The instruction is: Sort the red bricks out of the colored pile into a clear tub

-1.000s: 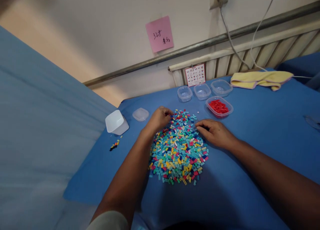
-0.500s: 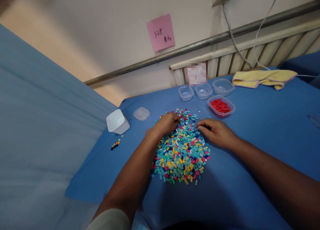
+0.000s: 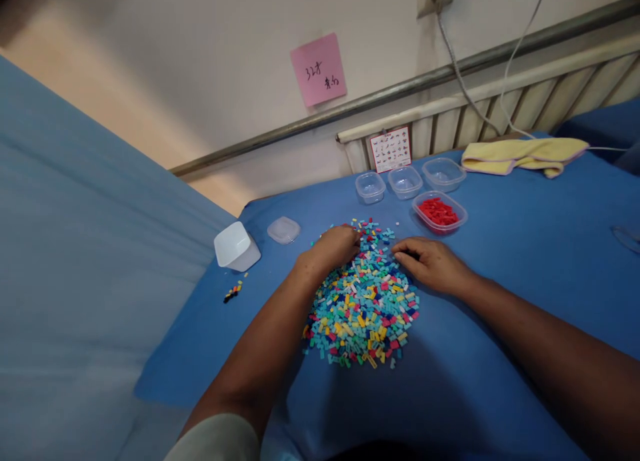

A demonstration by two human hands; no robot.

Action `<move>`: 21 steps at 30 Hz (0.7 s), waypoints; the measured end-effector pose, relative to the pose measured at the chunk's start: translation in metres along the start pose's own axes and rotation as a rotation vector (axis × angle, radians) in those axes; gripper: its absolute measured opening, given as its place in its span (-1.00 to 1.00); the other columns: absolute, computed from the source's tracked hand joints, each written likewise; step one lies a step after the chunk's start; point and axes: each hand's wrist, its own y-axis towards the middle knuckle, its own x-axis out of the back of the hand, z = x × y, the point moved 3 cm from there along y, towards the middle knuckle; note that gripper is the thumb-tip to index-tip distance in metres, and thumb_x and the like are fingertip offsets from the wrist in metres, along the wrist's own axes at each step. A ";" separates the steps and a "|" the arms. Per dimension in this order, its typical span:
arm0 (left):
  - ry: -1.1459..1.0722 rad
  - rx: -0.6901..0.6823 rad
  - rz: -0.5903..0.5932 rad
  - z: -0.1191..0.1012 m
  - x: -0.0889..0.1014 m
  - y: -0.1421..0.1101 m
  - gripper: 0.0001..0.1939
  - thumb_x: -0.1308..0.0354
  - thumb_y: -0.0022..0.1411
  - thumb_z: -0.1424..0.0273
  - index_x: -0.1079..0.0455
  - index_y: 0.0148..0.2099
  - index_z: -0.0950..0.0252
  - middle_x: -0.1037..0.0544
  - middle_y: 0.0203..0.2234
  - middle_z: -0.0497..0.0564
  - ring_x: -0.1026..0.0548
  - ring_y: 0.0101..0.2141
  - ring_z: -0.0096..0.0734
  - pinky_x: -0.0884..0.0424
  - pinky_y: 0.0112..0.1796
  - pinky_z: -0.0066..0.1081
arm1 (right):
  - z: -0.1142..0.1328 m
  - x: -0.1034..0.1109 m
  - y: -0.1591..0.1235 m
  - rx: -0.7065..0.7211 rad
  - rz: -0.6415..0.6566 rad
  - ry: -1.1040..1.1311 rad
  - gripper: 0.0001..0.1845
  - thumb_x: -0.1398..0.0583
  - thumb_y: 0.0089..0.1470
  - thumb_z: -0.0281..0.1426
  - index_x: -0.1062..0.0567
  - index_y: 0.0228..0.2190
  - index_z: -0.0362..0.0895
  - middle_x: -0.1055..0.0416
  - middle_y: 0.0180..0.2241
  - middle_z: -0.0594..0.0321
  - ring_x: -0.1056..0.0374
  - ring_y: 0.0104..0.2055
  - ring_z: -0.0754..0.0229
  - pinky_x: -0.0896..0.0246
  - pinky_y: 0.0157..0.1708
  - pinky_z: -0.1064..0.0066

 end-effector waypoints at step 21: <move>-0.227 -0.128 -0.115 -0.006 0.002 0.030 -0.75 -0.16 0.33 0.48 -0.68 -0.11 0.30 -0.68 -0.14 0.18 -0.55 -0.19 -0.20 -0.40 -0.08 -0.30 | 0.006 0.002 0.003 -0.014 0.006 0.003 -0.81 -0.24 0.38 -0.32 -0.68 -0.15 -0.03 -0.70 -0.20 0.20 -0.59 -0.15 0.06 -0.42 -0.09 0.23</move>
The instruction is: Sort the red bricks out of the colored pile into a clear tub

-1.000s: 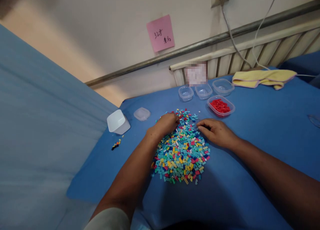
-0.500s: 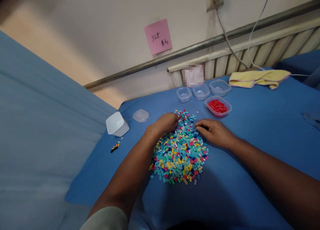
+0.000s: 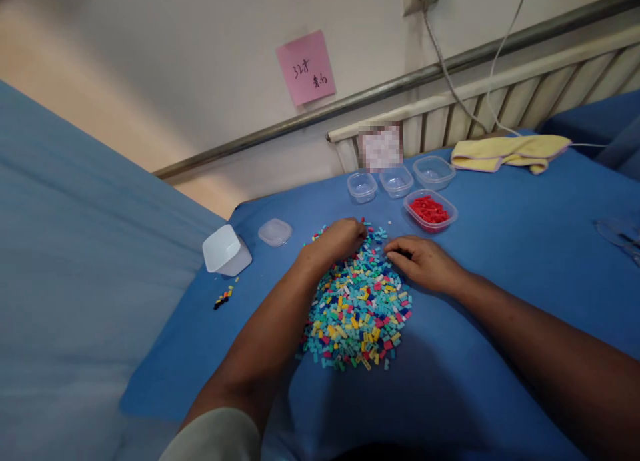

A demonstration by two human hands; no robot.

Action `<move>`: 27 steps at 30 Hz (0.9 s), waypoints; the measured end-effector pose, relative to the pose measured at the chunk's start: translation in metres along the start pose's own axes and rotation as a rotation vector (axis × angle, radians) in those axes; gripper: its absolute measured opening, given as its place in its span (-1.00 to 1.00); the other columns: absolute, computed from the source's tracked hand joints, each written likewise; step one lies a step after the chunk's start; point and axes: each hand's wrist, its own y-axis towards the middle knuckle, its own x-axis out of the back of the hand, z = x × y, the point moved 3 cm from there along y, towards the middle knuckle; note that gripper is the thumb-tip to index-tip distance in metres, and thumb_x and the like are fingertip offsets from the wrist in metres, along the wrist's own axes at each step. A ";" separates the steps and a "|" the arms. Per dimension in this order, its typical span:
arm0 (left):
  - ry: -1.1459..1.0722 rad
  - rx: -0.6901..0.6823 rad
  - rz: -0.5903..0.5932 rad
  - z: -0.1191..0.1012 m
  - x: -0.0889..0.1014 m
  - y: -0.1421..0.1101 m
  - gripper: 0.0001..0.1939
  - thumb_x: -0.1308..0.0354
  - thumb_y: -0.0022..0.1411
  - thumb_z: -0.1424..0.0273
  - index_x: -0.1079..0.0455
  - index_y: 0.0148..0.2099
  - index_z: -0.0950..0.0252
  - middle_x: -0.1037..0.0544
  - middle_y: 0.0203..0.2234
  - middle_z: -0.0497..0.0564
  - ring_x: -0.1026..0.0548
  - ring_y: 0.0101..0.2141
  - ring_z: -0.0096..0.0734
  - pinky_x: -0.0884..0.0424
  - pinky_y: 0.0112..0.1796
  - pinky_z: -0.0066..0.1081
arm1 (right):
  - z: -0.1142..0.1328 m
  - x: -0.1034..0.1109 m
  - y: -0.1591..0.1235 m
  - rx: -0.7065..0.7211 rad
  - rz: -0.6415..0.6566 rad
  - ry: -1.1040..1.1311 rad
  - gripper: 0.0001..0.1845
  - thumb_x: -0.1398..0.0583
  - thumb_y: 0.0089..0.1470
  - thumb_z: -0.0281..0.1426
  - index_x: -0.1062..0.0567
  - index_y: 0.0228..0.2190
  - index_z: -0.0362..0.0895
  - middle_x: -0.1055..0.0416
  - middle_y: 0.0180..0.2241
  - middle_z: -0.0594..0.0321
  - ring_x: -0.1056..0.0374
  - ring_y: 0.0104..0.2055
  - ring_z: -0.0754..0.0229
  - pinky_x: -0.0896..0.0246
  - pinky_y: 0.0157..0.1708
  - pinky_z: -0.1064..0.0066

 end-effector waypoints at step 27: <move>-0.716 0.001 -0.107 -0.052 0.008 0.053 -0.84 -0.16 0.31 0.42 -0.51 -0.13 0.36 -0.53 -0.42 -0.06 -0.43 -0.45 -0.50 -0.37 -0.37 -0.44 | 0.001 0.003 0.005 0.011 0.004 -0.024 -0.82 -0.23 0.39 -0.35 -0.68 -0.12 -0.03 -0.72 -0.15 0.18 -0.61 -0.09 0.04 -0.45 -0.05 0.22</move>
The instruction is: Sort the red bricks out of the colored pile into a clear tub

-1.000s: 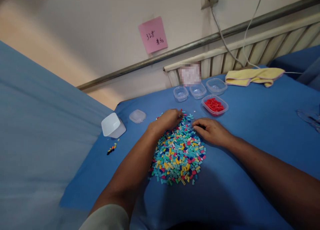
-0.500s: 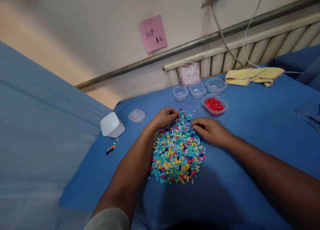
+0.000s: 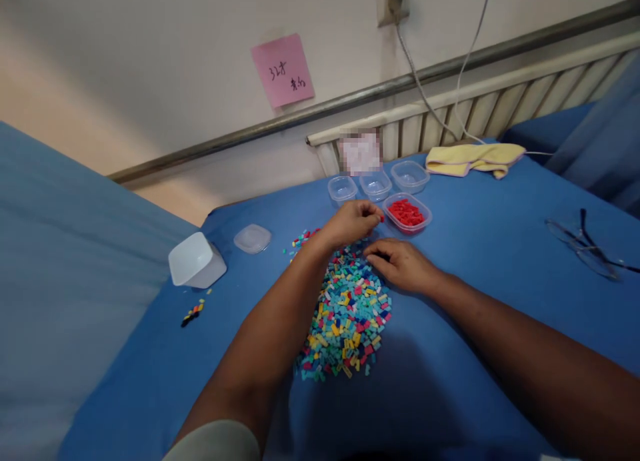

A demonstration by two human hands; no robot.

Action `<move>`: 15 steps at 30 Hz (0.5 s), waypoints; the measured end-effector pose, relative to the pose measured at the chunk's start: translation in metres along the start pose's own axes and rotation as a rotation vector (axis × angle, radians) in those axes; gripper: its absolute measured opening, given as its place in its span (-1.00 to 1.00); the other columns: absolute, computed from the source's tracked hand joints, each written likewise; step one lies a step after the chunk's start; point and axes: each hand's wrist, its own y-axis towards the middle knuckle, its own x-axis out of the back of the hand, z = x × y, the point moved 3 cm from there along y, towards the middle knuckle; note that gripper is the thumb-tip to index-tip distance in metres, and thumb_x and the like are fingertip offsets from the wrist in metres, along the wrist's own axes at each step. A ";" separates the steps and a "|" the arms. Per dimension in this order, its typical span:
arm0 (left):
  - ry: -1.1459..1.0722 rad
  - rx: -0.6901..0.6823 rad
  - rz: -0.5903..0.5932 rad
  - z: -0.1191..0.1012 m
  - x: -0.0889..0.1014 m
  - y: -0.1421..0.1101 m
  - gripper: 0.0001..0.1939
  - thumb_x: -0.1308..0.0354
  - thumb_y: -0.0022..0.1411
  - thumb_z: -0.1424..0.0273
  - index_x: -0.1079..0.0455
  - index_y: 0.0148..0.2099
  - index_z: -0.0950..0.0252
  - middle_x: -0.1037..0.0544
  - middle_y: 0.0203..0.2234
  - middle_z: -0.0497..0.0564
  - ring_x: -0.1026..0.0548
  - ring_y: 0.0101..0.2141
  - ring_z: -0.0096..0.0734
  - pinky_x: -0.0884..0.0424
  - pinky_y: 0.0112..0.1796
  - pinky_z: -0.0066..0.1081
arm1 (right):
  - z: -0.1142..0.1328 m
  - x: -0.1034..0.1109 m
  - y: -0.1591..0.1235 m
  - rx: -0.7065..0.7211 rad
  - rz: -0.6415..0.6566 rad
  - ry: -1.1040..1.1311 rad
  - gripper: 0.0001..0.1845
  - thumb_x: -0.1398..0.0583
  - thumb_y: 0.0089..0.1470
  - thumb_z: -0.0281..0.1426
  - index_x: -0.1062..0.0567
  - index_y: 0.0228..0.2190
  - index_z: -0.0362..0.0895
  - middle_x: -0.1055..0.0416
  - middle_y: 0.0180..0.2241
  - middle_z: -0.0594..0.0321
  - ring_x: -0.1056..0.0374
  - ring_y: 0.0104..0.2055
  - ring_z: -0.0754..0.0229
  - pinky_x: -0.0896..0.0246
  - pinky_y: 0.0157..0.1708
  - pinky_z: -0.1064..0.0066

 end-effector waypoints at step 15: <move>0.586 -0.306 0.187 -0.062 -0.050 0.056 -0.66 -0.20 0.27 0.56 -0.68 0.04 0.33 -0.72 -0.08 0.14 -0.59 -0.15 -0.20 -0.45 -0.05 -0.26 | -0.002 -0.002 0.003 -0.007 0.032 0.004 -0.80 -0.22 0.40 -0.41 -0.67 -0.10 -0.04 -0.73 -0.07 0.16 -0.64 -0.02 -0.02 -0.48 0.02 0.14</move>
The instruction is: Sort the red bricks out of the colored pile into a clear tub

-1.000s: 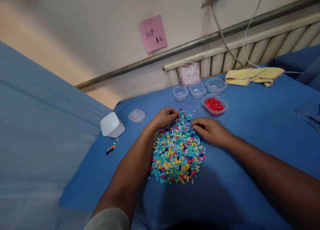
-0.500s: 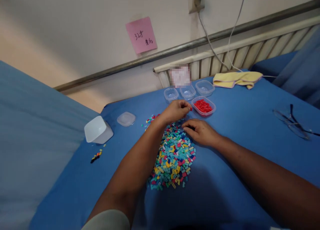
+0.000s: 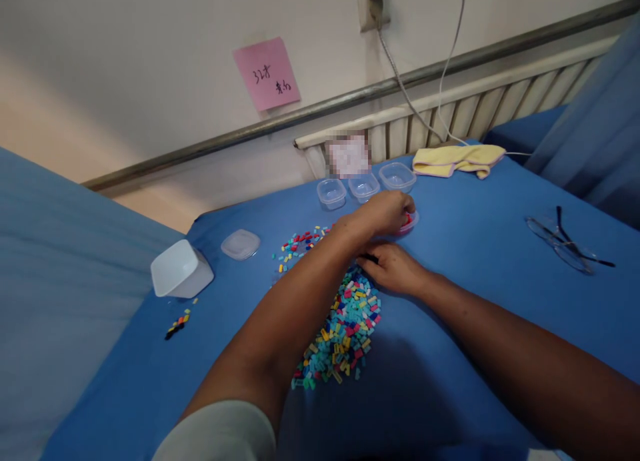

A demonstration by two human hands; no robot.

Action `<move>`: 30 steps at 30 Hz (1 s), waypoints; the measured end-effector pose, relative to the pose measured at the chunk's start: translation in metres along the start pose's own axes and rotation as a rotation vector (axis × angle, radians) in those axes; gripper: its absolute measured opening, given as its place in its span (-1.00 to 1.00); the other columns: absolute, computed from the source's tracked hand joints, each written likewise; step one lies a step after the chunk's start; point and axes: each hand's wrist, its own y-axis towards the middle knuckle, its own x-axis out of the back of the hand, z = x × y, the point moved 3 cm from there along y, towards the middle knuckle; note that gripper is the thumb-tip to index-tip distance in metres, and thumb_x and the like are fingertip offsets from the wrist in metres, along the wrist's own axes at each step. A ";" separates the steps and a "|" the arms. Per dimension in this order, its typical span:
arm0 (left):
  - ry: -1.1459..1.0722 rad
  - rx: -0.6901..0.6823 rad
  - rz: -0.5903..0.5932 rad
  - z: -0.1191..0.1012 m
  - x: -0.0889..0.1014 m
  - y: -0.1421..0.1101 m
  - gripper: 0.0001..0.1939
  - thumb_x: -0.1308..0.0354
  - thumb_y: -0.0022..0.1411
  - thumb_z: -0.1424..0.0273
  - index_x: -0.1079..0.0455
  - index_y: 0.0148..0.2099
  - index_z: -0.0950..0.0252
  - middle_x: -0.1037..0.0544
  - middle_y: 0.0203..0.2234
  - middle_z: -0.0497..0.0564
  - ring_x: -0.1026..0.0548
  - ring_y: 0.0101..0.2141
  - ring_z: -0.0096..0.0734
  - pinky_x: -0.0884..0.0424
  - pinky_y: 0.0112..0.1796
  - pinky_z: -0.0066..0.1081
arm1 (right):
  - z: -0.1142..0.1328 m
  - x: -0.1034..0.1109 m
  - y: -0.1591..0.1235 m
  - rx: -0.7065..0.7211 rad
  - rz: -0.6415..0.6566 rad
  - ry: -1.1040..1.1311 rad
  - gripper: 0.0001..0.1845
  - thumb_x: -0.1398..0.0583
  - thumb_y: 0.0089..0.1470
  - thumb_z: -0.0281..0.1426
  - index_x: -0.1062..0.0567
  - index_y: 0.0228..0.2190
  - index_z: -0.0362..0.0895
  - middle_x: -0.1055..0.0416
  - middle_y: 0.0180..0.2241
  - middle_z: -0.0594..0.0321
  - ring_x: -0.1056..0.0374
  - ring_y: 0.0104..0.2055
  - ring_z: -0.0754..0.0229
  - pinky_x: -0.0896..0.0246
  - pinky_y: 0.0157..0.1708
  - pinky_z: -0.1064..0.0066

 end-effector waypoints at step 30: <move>0.042 0.464 0.018 0.087 0.009 -0.168 -0.83 -0.19 0.34 0.34 -0.58 -0.22 0.27 -0.66 -0.34 0.00 -0.47 -0.37 -0.37 -0.24 -0.32 -0.36 | 0.001 0.000 -0.007 0.003 -0.033 0.033 -0.82 -0.23 0.39 -0.34 -0.68 -0.15 -0.03 -0.71 -0.17 0.19 -0.61 -0.12 0.05 -0.42 -0.08 0.21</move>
